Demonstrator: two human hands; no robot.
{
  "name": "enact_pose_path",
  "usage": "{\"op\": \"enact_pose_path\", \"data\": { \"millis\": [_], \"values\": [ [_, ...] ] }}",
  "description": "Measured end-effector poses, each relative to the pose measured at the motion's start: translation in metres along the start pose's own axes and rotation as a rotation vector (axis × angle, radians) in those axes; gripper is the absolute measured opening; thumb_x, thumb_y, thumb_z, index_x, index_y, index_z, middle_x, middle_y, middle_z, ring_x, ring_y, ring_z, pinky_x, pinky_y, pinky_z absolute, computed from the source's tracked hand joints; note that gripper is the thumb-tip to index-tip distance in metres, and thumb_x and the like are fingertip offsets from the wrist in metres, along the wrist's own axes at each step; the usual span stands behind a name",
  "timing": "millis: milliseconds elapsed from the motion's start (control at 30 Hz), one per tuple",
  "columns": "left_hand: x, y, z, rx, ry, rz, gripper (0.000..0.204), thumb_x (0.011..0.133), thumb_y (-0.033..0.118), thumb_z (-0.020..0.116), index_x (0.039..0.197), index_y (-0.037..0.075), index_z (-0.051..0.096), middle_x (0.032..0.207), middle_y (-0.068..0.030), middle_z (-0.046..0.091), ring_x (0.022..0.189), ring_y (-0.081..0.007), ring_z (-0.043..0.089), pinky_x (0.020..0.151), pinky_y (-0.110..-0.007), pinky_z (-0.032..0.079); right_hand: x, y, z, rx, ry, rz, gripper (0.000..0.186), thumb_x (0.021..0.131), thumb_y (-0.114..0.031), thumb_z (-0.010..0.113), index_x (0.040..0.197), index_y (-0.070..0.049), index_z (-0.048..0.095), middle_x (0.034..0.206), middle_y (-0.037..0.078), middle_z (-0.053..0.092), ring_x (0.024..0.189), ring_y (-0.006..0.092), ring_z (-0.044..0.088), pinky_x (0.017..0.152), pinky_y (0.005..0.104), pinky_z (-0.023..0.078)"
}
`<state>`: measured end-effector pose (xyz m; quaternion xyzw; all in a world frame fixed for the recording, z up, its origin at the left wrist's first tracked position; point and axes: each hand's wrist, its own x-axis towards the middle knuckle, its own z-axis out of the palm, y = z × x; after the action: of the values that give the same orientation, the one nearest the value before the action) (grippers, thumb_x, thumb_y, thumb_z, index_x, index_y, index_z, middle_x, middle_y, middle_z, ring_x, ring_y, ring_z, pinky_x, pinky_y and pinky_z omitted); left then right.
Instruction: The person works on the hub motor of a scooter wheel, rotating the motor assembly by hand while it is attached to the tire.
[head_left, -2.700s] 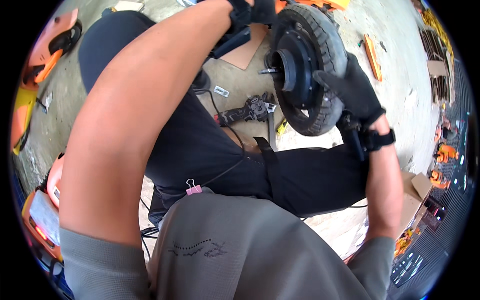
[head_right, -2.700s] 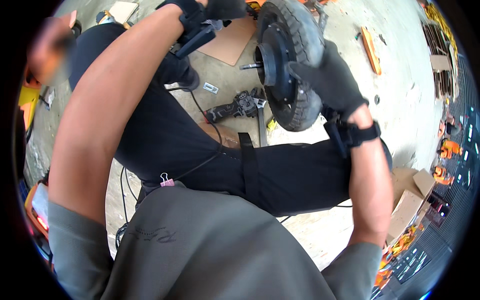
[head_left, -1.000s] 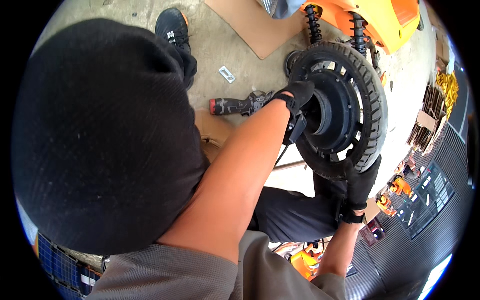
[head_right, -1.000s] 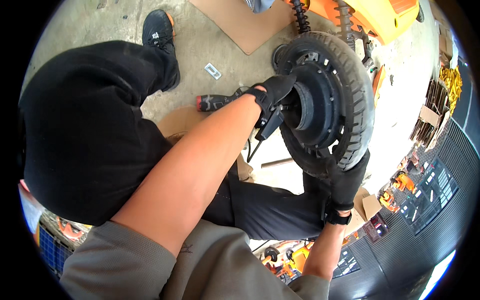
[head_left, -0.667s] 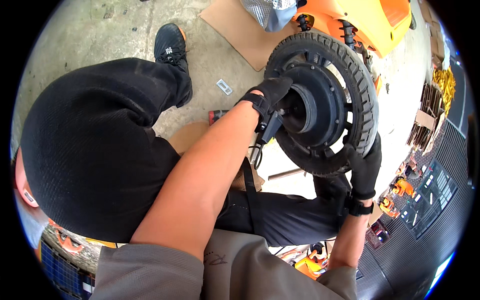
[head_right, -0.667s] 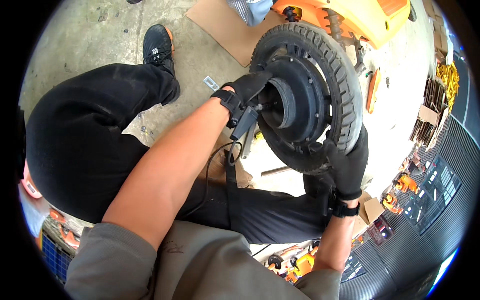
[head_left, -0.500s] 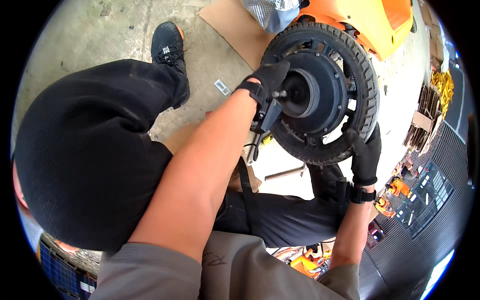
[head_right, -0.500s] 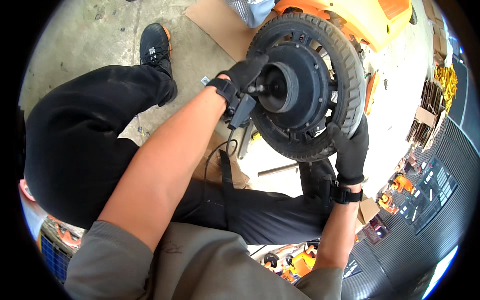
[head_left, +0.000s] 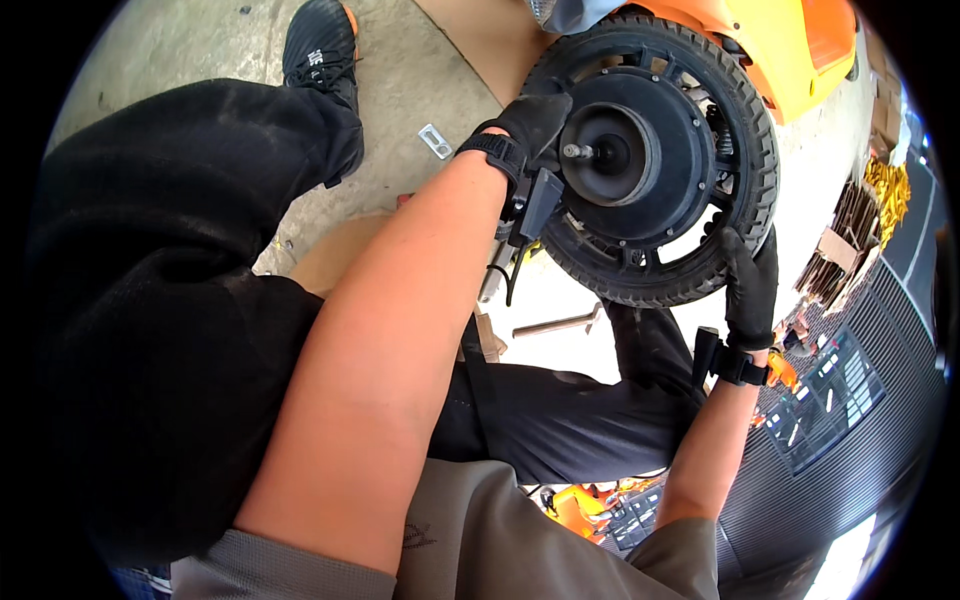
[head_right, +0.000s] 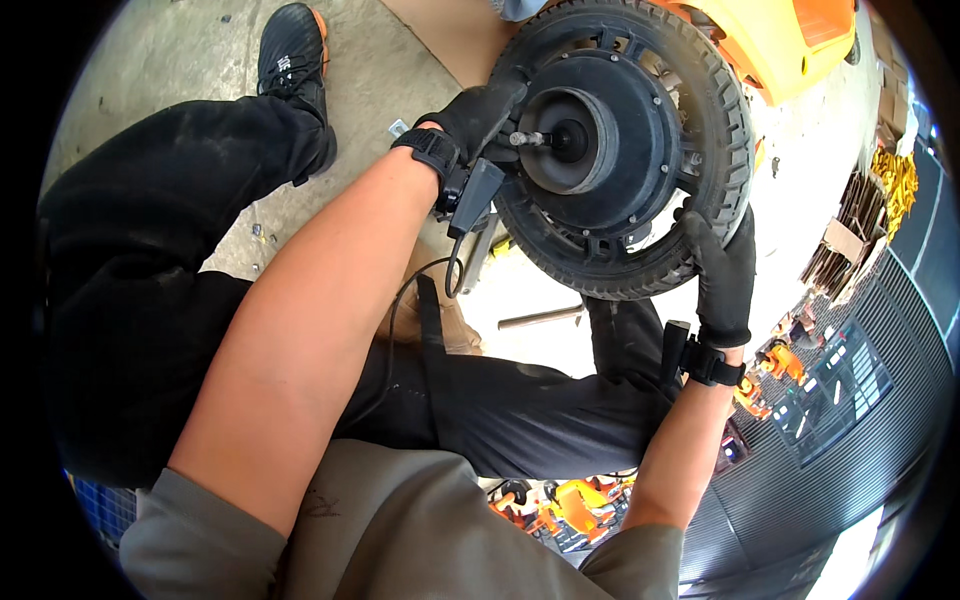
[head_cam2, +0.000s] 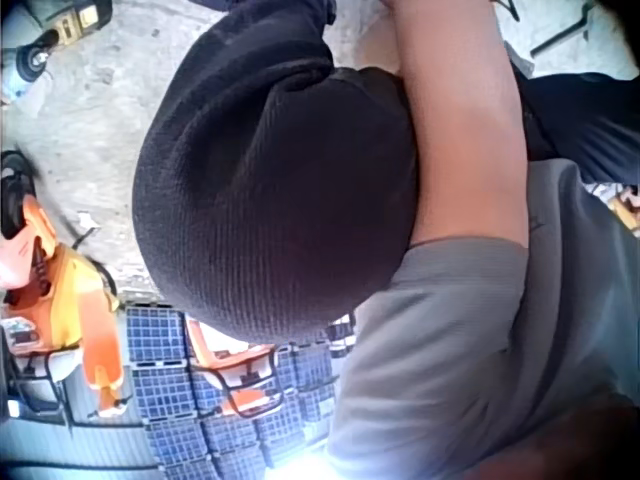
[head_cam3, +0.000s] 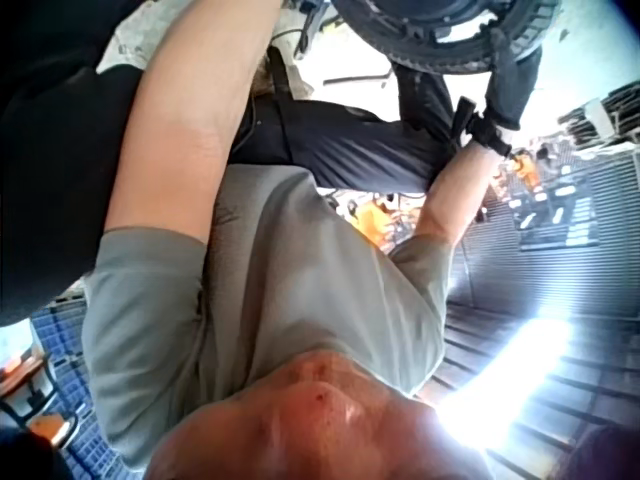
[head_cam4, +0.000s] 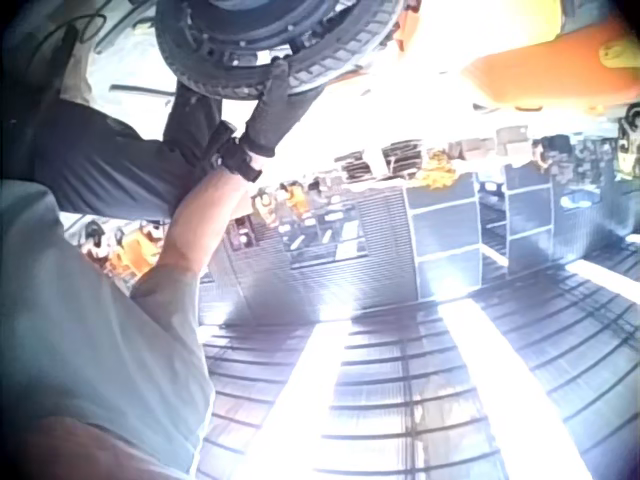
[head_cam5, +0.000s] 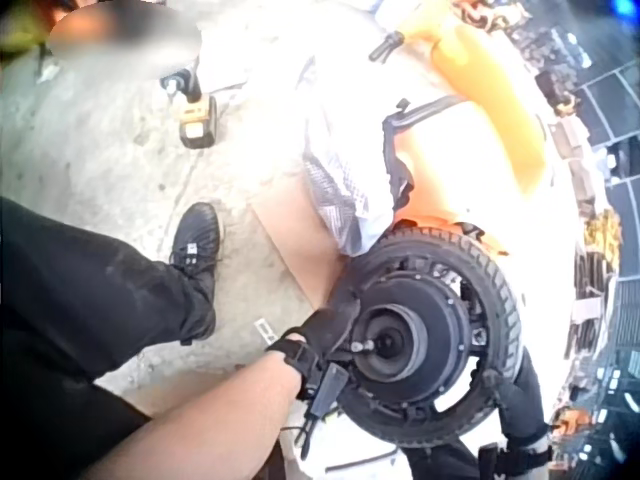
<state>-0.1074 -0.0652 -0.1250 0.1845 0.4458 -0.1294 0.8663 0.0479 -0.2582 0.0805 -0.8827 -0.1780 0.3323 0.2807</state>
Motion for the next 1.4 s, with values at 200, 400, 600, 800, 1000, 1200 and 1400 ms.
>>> {"op": "enact_pose_path", "data": {
  "millis": [200,400,600,800,1000,1200,1400],
  "values": [
    [0.061,-0.054,-0.033,0.200,0.001,0.162,0.039,0.093,0.039,0.061,0.105,0.003,0.068,0.095,-0.0133,0.073,0.084,-0.0216,0.071,0.073,-0.034,0.058,-0.016,-0.006,-0.002,-0.170,-0.007,-0.073,0.049,0.101,-0.024,0.063,0.141,0.003,0.049,0.128,0.011,0.064,0.115,0.0177,0.059,0.100,0.0334,0.046],
    [0.110,-0.111,-0.059,0.984,0.017,0.534,0.020,0.092,0.020,0.061,0.093,0.005,0.074,0.095,-0.0145,0.075,0.078,-0.0250,0.073,0.072,-0.036,0.058,-0.028,-0.011,-0.007,-0.092,-0.006,0.039,0.053,0.104,-0.025,0.061,0.145,0.004,0.046,0.134,0.014,0.061,0.121,0.0200,0.058,0.104,0.0346,0.045],
    [0.130,-0.132,-0.037,1.209,0.288,0.494,0.016,0.087,0.014,0.063,0.090,0.007,0.077,0.090,-0.0136,0.076,0.087,-0.0312,0.074,0.078,-0.042,0.059,-0.038,0.000,-0.020,0.062,0.129,0.057,0.056,0.105,-0.027,0.058,0.148,0.004,0.041,0.130,0.017,0.062,0.120,0.0231,0.062,0.100,0.0375,0.052],
    [0.144,-0.145,-0.028,1.252,0.288,0.419,0.018,0.086,0.012,0.062,0.092,0.006,0.077,0.096,-0.0168,0.075,0.091,-0.0333,0.074,0.080,-0.043,0.059,-0.028,0.056,-0.046,-0.864,0.097,-0.436,0.081,0.084,0.011,0.069,0.155,-0.005,0.035,0.141,0.023,0.056,0.124,0.0413,0.059,0.103,0.0443,0.051],
    [0.142,-0.152,-0.039,1.215,0.246,0.419,0.021,0.087,0.011,0.059,0.094,0.004,0.078,0.096,-0.0180,0.075,0.093,-0.0340,0.074,0.081,-0.043,0.059,-0.028,0.039,-0.022,-0.275,0.178,-0.083,0.055,0.109,-0.039,0.047,0.141,0.006,0.051,0.131,0.017,0.063,0.112,0.0209,0.062,0.093,0.0327,0.054],
    [0.144,-0.154,-0.034,1.273,0.287,0.408,0.021,0.085,0.010,0.058,0.091,0.004,0.078,0.093,-0.0180,0.075,0.093,-0.0343,0.074,0.079,-0.044,0.059,-0.027,0.034,-0.021,-0.313,0.161,-0.099,0.053,0.110,-0.037,0.046,0.140,0.006,0.053,0.131,0.017,0.063,0.116,0.0211,0.060,0.100,0.0328,0.049],
    [0.163,-0.172,-0.037,1.326,0.320,0.478,0.018,0.083,0.010,0.061,0.087,0.006,0.078,0.089,-0.0158,0.075,0.088,-0.0330,0.074,0.077,-0.043,0.059,-0.022,0.058,-0.042,-0.567,0.071,-0.224,0.069,0.093,0.013,0.055,0.155,-0.008,0.036,0.143,0.022,0.055,0.125,0.0396,0.058,0.106,0.0421,0.049]
  ]
}}
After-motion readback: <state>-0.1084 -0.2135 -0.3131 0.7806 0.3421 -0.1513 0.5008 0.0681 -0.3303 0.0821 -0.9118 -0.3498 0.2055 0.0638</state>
